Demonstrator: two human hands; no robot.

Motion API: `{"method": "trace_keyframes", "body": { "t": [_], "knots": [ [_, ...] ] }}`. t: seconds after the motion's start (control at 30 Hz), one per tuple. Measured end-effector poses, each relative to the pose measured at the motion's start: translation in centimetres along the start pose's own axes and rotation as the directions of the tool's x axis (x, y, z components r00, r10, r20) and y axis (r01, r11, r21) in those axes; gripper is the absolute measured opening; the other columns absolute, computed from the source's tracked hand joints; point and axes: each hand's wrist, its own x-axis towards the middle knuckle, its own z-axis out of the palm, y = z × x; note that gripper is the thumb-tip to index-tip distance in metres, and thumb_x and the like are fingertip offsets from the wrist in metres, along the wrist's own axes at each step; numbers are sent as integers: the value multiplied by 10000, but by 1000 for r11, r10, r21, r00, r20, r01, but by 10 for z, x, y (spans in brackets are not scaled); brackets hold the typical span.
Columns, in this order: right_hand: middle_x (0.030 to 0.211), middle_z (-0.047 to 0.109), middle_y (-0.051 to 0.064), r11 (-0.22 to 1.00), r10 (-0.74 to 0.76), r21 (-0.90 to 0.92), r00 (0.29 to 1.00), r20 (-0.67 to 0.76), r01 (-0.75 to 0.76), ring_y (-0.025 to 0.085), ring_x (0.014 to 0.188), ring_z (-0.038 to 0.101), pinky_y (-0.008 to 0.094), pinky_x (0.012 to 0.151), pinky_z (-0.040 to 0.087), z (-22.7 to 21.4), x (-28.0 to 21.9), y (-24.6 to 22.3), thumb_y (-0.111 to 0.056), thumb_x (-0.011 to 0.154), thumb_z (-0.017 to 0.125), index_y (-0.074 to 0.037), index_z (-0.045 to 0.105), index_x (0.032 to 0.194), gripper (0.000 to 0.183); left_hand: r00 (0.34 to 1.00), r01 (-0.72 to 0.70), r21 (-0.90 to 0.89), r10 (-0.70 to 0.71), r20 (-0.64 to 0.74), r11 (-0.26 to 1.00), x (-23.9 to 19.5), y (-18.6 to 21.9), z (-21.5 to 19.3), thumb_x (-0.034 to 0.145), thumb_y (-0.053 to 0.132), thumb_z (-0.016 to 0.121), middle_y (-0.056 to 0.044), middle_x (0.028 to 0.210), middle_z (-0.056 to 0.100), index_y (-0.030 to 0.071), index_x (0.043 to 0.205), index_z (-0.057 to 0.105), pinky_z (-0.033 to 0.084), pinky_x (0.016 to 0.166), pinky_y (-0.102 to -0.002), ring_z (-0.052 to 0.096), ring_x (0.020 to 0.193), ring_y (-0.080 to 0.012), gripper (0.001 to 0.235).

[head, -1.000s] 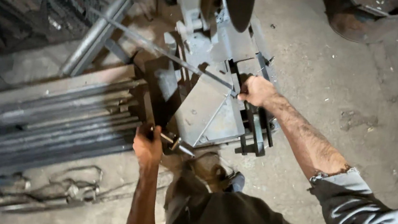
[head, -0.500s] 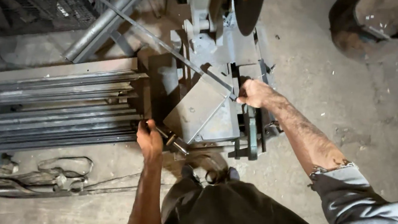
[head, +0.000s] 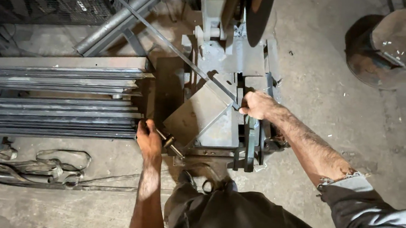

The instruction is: Cutting several thin metal bars using a chop saw.

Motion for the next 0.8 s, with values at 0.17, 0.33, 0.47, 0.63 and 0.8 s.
{"method": "trace_keyframes", "body": {
  "t": [0.17,0.33,0.47,0.63,0.8],
  "knots": [
    [1032,784,171,996,92,-4,992,86,-92,325,1009,757,480,898,579,-4,0,-7,-352,929,744,-79,754,1143,347,992,129,-5,-129,-14,992,-16,27,-9,1055,502,508,-266,1473,549,-92,1453,476,403,1126,-396,540,1352,-351,716],
    [1049,765,177,998,66,-8,997,42,-66,337,1034,732,482,902,574,8,5,6,-355,913,771,-75,743,1149,368,999,55,-58,-55,4,997,-59,73,-17,1059,519,507,-246,1369,590,-92,1400,513,427,1072,-392,565,1254,-332,700],
    [1066,767,158,997,67,27,997,30,-68,333,1055,729,474,915,570,6,8,4,-354,898,778,-81,743,1145,370,989,54,-373,3,150,926,-49,73,-14,1083,501,524,-100,870,620,-28,974,588,446,711,-322,549,786,-195,544],
    [1088,765,159,997,62,36,998,-9,-62,347,1086,717,478,934,562,9,6,1,-353,864,787,-110,743,1167,391,972,199,-446,-118,204,873,-40,76,-6,1120,464,499,38,641,419,73,671,442,251,541,-296,331,607,-84,598],
    [1110,755,177,997,76,-4,997,-25,-76,364,1105,704,486,942,559,10,12,3,-364,856,800,-98,739,1175,420,997,12,-228,7,80,974,-92,118,-7,1096,372,533,5,598,414,11,682,483,272,532,-357,332,614,-111,551]
  ]
}}
